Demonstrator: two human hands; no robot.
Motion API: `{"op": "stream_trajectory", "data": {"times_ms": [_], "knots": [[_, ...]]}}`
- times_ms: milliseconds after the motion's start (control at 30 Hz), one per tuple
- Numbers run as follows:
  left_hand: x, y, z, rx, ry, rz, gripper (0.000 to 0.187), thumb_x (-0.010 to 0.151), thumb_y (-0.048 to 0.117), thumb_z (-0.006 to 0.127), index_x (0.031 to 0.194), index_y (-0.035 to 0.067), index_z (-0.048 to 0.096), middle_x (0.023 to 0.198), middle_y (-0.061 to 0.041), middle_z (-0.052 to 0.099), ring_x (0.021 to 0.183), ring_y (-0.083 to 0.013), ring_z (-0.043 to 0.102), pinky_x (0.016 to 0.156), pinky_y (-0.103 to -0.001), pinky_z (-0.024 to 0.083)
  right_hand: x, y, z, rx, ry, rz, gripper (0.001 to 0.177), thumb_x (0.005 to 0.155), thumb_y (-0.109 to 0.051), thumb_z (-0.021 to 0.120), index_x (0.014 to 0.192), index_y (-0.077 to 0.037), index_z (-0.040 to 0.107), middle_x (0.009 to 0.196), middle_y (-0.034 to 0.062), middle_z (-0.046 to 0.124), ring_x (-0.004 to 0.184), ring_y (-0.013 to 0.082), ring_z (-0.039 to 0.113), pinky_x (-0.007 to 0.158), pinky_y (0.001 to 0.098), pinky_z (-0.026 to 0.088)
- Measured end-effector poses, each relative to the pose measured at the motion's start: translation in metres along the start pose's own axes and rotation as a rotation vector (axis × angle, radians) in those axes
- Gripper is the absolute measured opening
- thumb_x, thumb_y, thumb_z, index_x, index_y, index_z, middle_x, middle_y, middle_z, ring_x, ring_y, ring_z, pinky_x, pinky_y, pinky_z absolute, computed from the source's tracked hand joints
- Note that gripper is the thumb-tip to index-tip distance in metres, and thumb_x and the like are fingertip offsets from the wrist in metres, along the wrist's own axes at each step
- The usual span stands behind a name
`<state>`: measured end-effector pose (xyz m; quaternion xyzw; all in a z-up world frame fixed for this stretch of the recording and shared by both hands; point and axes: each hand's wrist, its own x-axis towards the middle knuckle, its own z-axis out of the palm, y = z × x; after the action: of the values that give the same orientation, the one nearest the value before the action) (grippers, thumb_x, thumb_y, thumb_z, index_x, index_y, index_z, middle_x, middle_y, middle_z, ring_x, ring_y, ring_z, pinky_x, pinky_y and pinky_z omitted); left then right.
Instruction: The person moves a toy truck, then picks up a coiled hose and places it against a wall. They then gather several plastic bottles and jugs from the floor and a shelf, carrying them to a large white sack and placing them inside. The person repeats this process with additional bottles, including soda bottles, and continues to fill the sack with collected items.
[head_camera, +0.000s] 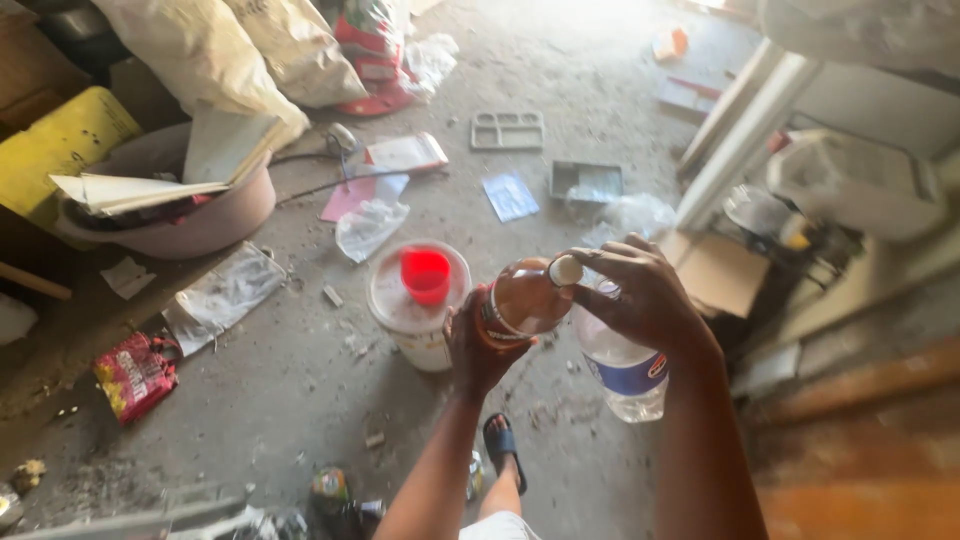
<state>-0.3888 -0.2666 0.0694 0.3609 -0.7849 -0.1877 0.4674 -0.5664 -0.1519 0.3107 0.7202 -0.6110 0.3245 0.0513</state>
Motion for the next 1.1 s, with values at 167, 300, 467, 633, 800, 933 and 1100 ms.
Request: {"op": "stream_trajectory", "data": {"times_ms": [167,300,467,633,800,933,1100], "knots": [[0.111,-0.056,0.063,-0.109,0.123,-0.108,0.114,0.058,0.047,0.097,0.150,0.007,0.042,0.142,-0.015,0.059,0.130,-0.0339,0.058,0.109,-0.055,0.042,0.095,0.087,0.038,0.106,0.093,0.112,0.059,0.079,-0.042,0.081,0.127,-0.009,0.072,0.105,0.0112,0.077,0.098,0.0303,0.067,0.090,0.0425,0.049],[0.188,-0.066,0.111,-0.298,0.282,-0.208,0.112,0.059,0.044,0.098,0.150,0.008,0.043,0.130,-0.016,0.066,0.119,-0.0340,0.067,0.101,-0.049,0.053,0.156,0.166,0.063,-0.202,0.182,0.264,0.056,0.081,-0.048,0.084,0.125,-0.014,0.077,0.083,0.0110,0.072,0.089,0.0279,0.069,0.100,0.0499,0.046],[0.275,-0.072,0.142,-0.235,0.289,-0.208,0.114,0.061,0.043,0.099,0.151,0.008,0.039,0.130,-0.016,0.066,0.118,-0.0358,0.068,0.101,-0.050,0.052,0.207,0.227,0.086,-0.202,0.525,0.329,0.037,0.098,-0.047,0.083,0.114,-0.014,0.076,0.100,0.0083,0.069,0.091,0.0223,0.068,0.086,0.0369,0.054],[0.336,-0.096,0.168,-0.203,0.301,-0.153,0.111,0.062,0.042,0.098,0.150,0.007,0.041,0.137,-0.016,0.063,0.125,-0.0377,0.064,0.104,-0.054,0.046,0.269,0.268,0.109,-0.186,0.646,0.383,0.024,0.098,-0.037,0.086,0.104,-0.014,0.081,0.092,0.0076,0.065,0.083,0.0230,0.065,0.076,0.0347,0.052],[0.396,-0.156,0.224,-0.016,0.278,-0.214,0.111,0.058,0.045,0.096,0.147,0.006,0.043,0.136,-0.014,0.062,0.120,-0.0346,0.063,0.102,-0.055,0.043,0.353,0.344,0.160,-0.110,0.629,0.299,0.022,0.098,-0.034,0.085,0.098,-0.012,0.080,0.095,0.0066,0.069,0.088,0.0274,0.067,0.079,0.0392,0.053],[0.468,-0.209,0.276,-0.021,0.440,-0.125,0.109,0.060,0.045,0.097,0.147,0.005,0.043,0.128,-0.016,0.066,0.114,-0.0354,0.069,0.096,-0.052,0.050,0.434,0.420,0.201,0.040,0.545,0.400,0.023,0.092,-0.035,0.083,0.098,-0.013,0.080,0.092,0.0102,0.067,0.083,0.0286,0.067,0.075,0.0405,0.052],[0.563,-0.245,0.333,-0.100,0.512,-0.299,0.104,0.058,0.042,0.098,0.142,0.007,0.049,0.117,-0.014,0.072,0.105,-0.0351,0.072,0.088,-0.046,0.057,0.524,0.513,0.241,0.078,0.442,0.435,0.023,0.090,-0.036,0.082,0.097,-0.014,0.080,0.091,0.0106,0.067,0.081,0.0295,0.067,0.074,0.0410,0.052]]}}
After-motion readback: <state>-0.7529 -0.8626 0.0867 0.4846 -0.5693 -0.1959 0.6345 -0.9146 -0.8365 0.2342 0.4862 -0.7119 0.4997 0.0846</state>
